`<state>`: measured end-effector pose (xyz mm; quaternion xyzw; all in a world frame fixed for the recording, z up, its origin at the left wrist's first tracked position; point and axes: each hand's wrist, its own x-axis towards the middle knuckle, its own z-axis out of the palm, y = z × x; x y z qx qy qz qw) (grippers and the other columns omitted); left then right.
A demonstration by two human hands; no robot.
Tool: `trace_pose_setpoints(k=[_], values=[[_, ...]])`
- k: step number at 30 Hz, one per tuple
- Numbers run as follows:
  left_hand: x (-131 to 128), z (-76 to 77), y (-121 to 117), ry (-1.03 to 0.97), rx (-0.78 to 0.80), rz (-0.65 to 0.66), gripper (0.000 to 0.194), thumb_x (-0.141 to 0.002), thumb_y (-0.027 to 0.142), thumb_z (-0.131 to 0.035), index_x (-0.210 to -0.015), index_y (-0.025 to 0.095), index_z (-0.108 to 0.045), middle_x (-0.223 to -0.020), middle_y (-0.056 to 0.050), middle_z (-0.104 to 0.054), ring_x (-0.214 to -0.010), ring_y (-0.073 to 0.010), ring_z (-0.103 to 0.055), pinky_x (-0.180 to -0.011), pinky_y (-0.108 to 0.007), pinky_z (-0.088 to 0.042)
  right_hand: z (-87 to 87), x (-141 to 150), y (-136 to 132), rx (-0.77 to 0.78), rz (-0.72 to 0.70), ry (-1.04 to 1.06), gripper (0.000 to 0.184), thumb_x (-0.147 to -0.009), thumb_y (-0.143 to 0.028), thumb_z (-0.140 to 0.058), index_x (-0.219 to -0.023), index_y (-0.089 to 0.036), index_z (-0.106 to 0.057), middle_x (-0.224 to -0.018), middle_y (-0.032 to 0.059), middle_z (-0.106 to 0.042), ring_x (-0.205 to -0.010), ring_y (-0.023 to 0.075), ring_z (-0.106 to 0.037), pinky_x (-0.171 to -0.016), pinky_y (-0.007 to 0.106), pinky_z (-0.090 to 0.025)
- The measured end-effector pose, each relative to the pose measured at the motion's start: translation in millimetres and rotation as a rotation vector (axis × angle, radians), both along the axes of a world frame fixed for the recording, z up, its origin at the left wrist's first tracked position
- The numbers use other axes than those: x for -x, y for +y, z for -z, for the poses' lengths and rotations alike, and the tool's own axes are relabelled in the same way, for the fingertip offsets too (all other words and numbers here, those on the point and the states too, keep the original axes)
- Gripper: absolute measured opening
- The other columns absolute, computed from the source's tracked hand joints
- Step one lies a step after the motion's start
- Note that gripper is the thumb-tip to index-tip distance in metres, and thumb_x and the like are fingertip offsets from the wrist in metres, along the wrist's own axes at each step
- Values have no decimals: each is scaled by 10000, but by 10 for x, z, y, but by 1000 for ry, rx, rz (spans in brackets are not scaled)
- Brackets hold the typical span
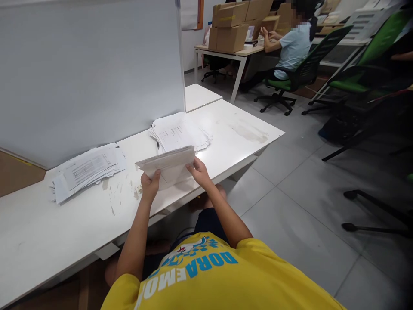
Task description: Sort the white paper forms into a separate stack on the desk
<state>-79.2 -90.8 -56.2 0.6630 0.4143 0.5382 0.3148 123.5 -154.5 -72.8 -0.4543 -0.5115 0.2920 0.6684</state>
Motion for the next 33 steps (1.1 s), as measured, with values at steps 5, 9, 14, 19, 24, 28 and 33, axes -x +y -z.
trace_pose_setpoints(k=[5,9,14,19,24,28,33], values=[[23,-111,-9,-60,-3,-39,540,-713,587,-712,-980,118,-693,-930,-129,-726,-963,-295,-681,-869,-405,-548,-407,-2,-121,-23,1,-54,337,-885,-365,-539,-1184,-221,-596,-1126,67,-674,-1055,256,-612,-933,388,-500],[12,-139,9,-167,-43,-61,676,-650,605,-766,-1115,131,-644,-970,-127,-706,-1037,-287,-661,-922,-398,-531,-644,47,-176,19,-5,-172,403,-864,-283,-531,-1262,-223,-541,-1177,70,-660,-1098,269,-593,-960,415,-490],[8,-120,32,-202,-56,-109,761,-628,647,-767,-1167,137,-599,-1086,-148,-670,-1147,-292,-617,-970,-387,-510,-689,128,-163,21,-20,-194,457,-858,-271,-519,-1312,-226,-496,-1241,74,-629,-1153,275,-574,-1018,444,-462],[-4,-104,19,-230,-38,-54,830,-611,680,-763,-1209,139,-566,-1112,-160,-661,-1134,-284,-626,-977,-383,-504,-648,151,-140,-10,-42,-105,438,-876,-346,-518,-1299,-236,-490,-1275,88,-590,-1229,267,-527,-1034,423,-455],[26,-101,-7,-222,-25,-20,780,-630,657,-768,-1187,147,-577,-1047,-139,-681,-1075,-265,-650,-976,-387,-505,-680,95,-148,-34,-96,17,466,-846,-352,-538,-1296,-251,-475,-1180,75,-601,-1104,246,-573,-969,422,-481],[99,-145,-65,-200,-22,36,682,-665,625,-759,-1153,175,-600,-1021,-112,-695,-1025,-256,-665,-918,-369,-539,-810,9,-230,26,-116,66,494,-807,-321,-582,-1292,-286,-494,-1095,48,-601,-991,227,-591,-873,389,-515],[160,-212,-161,-182,83,34,661,-643,551,-803,-1145,158,-627,-951,-112,-718,-963,-277,-685,-874,-393,-568,-886,-13,-281,-3,-156,114,432,-801,-358,-620,-1218,-280,-544,-1067,43,-634,-1024,234,-610,-913,407,-518]])
